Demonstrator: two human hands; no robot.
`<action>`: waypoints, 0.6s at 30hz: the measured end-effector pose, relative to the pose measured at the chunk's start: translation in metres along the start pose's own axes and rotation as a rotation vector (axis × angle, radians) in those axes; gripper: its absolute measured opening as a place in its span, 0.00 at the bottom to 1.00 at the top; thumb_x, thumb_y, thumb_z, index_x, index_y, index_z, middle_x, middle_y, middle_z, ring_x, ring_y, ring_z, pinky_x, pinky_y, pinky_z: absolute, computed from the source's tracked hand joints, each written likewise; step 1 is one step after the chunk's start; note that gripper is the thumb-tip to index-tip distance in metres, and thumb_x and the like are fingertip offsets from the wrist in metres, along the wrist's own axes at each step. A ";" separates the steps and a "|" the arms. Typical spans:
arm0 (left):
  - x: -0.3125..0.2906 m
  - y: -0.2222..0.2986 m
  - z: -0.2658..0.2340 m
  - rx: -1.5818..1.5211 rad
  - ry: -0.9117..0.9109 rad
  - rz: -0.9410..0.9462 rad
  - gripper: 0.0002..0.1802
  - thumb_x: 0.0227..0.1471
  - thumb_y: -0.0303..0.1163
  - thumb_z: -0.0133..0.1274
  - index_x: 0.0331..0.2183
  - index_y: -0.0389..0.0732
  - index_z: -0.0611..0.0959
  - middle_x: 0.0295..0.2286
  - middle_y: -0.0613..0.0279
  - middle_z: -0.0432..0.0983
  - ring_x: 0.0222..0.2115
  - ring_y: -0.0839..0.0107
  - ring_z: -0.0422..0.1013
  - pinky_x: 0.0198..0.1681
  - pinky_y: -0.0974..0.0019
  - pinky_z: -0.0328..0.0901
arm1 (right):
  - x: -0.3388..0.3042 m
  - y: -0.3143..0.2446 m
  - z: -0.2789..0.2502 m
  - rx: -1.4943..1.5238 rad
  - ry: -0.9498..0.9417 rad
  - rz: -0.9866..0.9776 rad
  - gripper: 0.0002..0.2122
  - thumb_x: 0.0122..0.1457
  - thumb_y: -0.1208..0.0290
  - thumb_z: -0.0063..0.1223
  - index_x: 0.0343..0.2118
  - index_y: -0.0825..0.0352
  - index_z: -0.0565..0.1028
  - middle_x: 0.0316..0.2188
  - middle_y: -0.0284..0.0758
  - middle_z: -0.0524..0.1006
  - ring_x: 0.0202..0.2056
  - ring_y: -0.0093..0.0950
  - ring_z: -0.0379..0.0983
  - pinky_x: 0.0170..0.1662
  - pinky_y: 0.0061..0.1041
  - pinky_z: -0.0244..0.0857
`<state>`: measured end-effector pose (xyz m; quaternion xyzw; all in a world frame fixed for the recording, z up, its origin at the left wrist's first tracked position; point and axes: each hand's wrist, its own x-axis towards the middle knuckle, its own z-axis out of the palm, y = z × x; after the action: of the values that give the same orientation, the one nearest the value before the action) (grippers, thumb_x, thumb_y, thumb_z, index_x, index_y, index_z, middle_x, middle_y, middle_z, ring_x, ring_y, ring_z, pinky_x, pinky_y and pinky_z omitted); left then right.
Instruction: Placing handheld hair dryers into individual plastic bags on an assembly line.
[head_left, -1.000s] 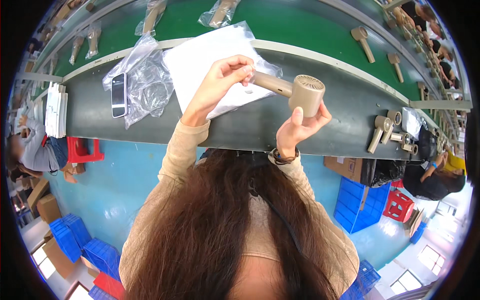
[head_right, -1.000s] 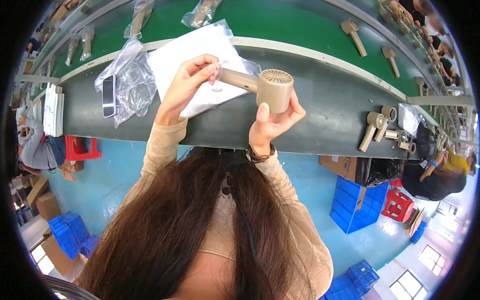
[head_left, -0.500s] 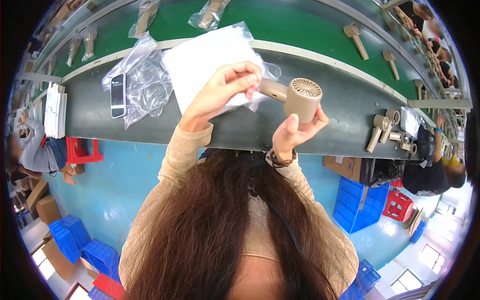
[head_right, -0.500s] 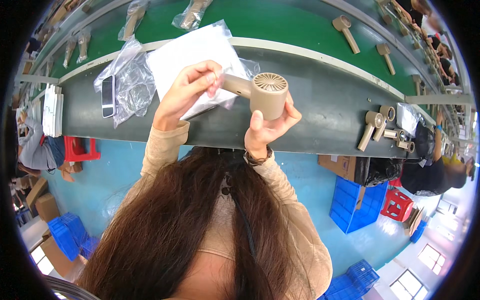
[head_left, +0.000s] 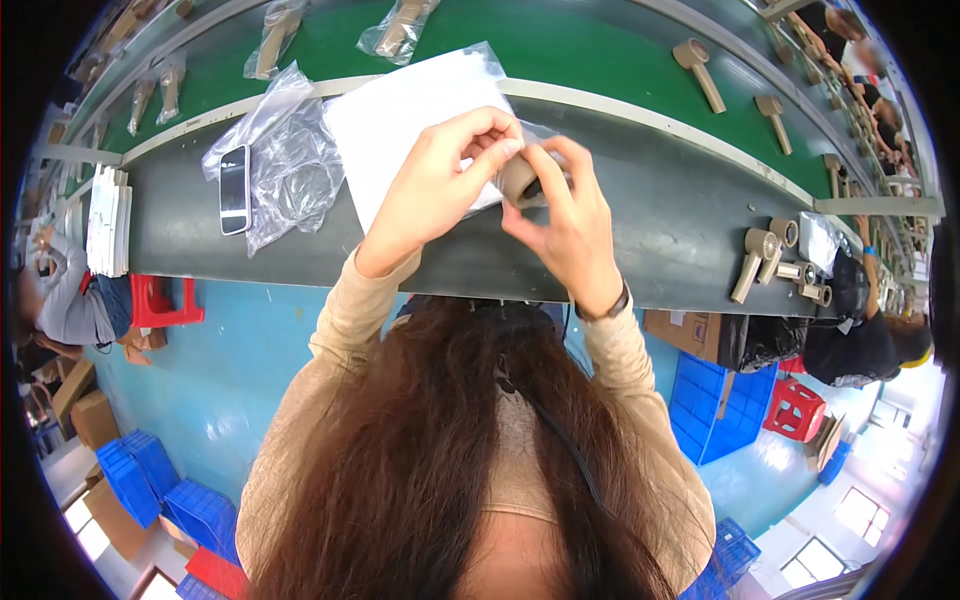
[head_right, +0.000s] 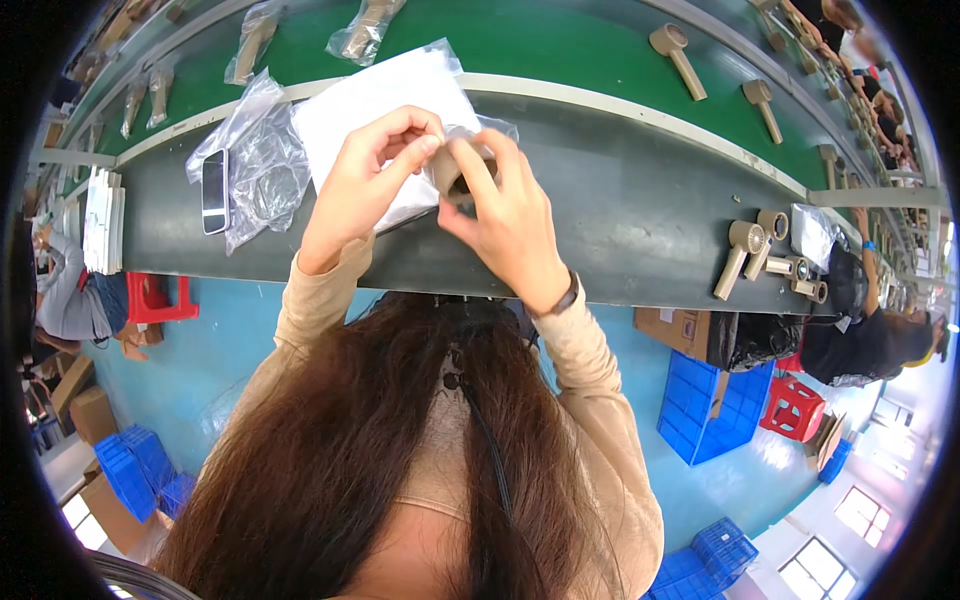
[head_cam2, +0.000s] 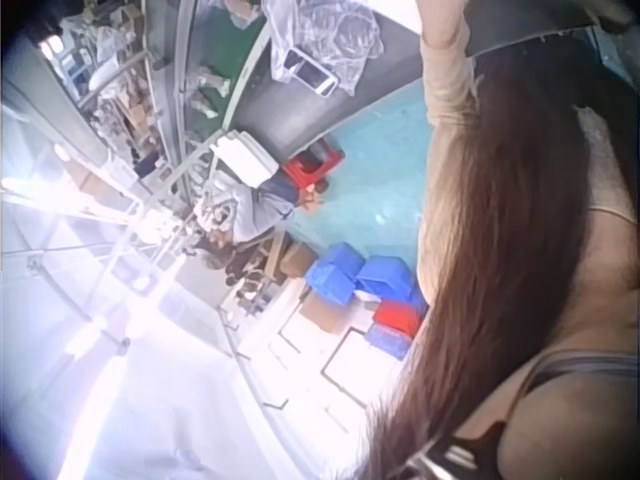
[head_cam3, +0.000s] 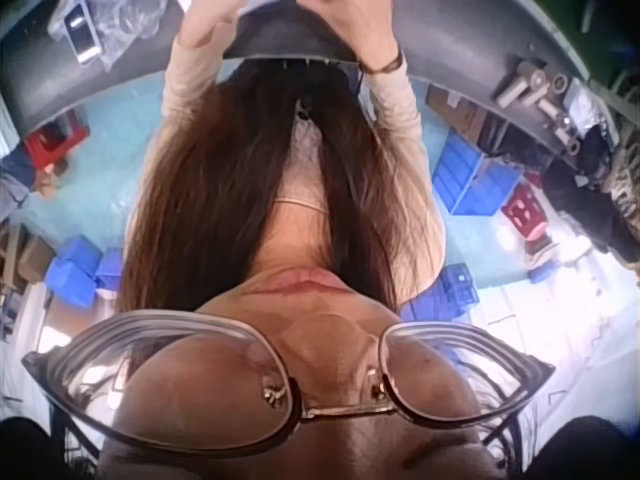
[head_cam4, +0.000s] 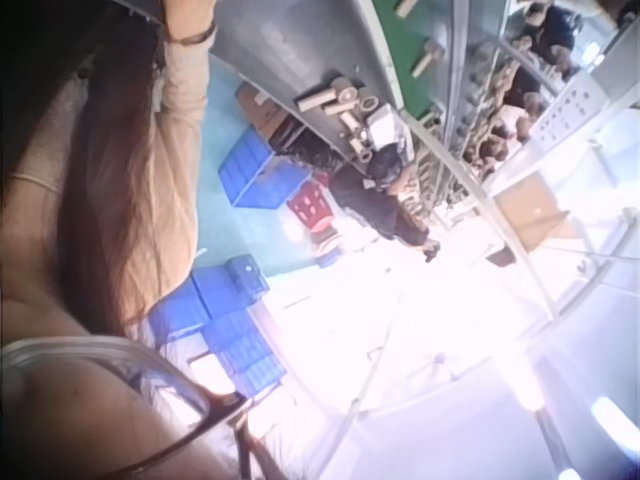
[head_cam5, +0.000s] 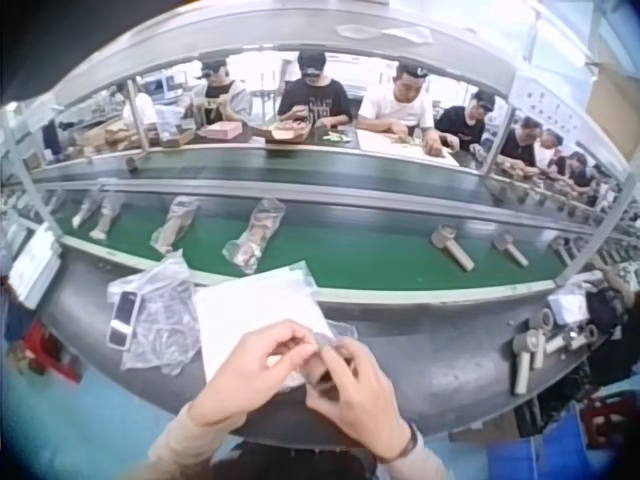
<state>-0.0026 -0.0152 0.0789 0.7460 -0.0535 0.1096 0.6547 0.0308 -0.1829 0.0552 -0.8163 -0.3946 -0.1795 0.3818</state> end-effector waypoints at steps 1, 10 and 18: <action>0.001 0.000 0.000 -0.001 -0.002 0.001 0.06 0.55 0.27 0.50 0.34 0.34 0.77 0.26 0.65 0.73 0.26 0.77 0.68 0.32 0.71 0.64 | 0.007 0.001 0.000 -0.010 -0.078 0.057 0.29 0.37 0.76 0.65 0.47 0.62 0.70 0.43 0.39 0.71 0.38 0.38 0.73 0.39 0.34 0.70; 0.035 -0.059 -0.039 0.689 0.358 0.118 0.07 0.53 0.28 0.51 0.34 0.34 0.77 0.28 0.54 0.77 0.27 0.65 0.73 0.32 0.67 0.67 | 0.077 0.094 0.010 -0.099 -0.632 -0.294 0.11 0.56 0.62 0.56 0.35 0.65 0.78 0.26 0.37 0.72 0.32 0.35 0.71 0.35 0.32 0.65; 0.054 -0.068 -0.046 0.259 0.045 -0.120 0.09 0.51 0.31 0.53 0.32 0.35 0.80 0.31 0.55 0.79 0.30 0.62 0.75 0.37 0.66 0.67 | 0.091 0.092 0.039 0.641 -0.434 -0.086 0.05 0.60 0.73 0.50 0.34 0.70 0.73 0.32 0.32 0.72 0.35 0.20 0.68 0.41 0.19 0.64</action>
<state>0.0609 0.0434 0.0310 0.8234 0.0206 0.0927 0.5594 0.1592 -0.1430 0.0402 -0.6572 -0.5360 0.1139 0.5175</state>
